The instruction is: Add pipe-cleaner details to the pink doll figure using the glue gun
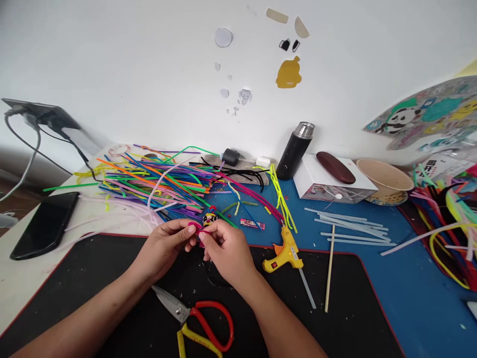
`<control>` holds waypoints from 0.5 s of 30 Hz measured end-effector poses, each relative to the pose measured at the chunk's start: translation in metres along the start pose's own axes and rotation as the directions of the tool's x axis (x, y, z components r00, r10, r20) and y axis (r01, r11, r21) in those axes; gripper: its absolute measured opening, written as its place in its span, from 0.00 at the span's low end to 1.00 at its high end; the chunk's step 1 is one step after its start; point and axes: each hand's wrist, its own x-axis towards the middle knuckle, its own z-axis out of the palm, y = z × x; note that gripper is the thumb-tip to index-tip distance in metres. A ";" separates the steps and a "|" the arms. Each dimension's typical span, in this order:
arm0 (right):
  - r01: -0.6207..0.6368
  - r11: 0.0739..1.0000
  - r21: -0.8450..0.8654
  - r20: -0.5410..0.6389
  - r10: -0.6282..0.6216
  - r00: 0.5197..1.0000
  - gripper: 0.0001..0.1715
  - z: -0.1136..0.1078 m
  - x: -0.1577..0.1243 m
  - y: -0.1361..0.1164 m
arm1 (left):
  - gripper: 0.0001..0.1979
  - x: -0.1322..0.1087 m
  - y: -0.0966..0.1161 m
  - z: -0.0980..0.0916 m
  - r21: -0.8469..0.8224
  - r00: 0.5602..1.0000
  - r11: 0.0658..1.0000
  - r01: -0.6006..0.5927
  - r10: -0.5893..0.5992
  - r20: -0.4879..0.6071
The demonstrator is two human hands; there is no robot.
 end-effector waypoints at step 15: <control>-0.015 0.999 0.040 0.000 0.015 1.000 0.10 0.003 0.000 0.000 | 0.15 0.004 0.010 -0.010 0.233 0.998 0.972 -0.038 0.025 0.057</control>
